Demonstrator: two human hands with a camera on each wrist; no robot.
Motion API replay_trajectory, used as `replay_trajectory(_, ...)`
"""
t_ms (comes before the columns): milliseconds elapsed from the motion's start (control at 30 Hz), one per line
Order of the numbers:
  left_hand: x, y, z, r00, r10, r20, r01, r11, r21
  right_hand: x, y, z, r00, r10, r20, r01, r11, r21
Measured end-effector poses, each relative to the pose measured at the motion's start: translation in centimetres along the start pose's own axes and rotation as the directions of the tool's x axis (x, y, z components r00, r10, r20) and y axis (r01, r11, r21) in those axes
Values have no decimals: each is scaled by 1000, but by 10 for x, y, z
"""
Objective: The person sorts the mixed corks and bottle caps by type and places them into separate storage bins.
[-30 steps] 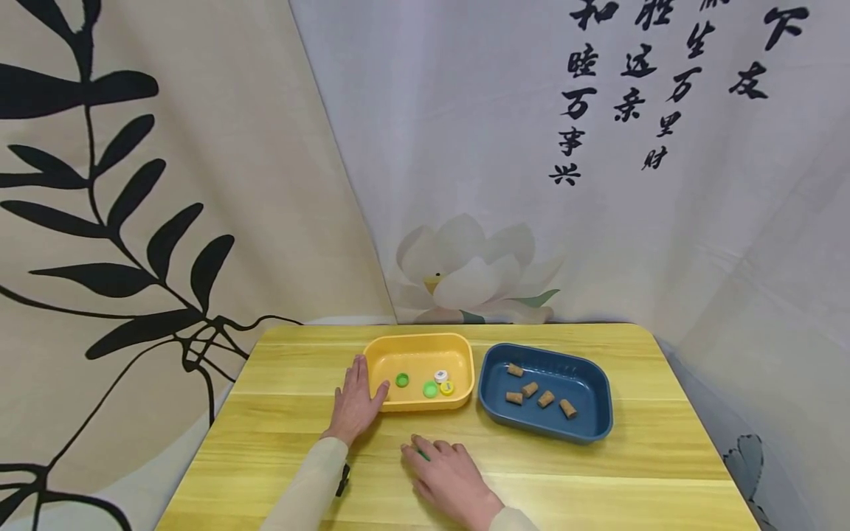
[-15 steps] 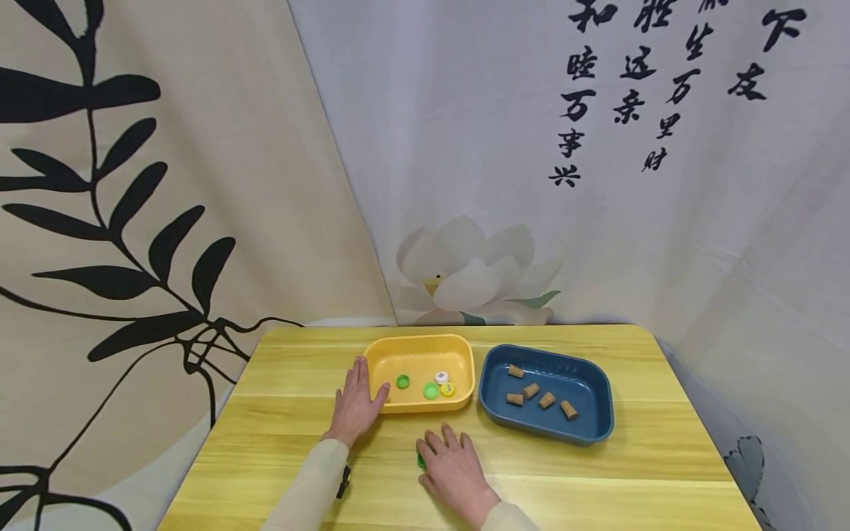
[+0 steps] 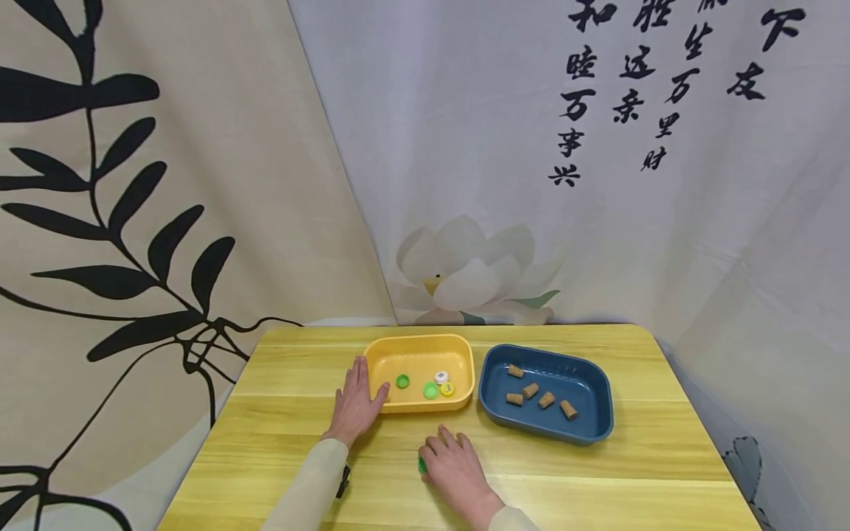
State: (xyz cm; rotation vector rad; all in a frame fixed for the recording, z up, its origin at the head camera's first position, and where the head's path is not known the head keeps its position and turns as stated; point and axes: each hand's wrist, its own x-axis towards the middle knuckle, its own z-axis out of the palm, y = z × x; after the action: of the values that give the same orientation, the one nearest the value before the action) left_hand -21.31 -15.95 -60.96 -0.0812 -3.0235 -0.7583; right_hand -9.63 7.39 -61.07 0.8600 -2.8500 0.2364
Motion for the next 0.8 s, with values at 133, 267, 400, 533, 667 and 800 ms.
replay_trajectory(133,0,0,0,1000,6,-11,-6,1000,0,-2,0,-7,1000,-1,-12,1,1000,27)
replay_trajectory(267,0,1,-1,1000,8,-8,-8,1000,5,-4,2,-15,999,-3,-39,5,999,47)
replay_trajectory(400,-1,1,-3,1000,12,-3,-12,1000,3,-5,5,-24,995,-4,-99,9,999,49)
replay_trajectory(533,-2,0,-3,1000,16,-6,-16,1000,3,-3,9,-31,988,17,-156,-5,997,75)
replay_trajectory(667,-4,-1,-3,999,31,-17,-31,999,25,0,16,-37,974,48,-221,-25,994,108)
replay_trajectory(800,-5,0,-2,999,42,-21,-41,999,29,7,24,-40,956,78,-282,-41,990,137)
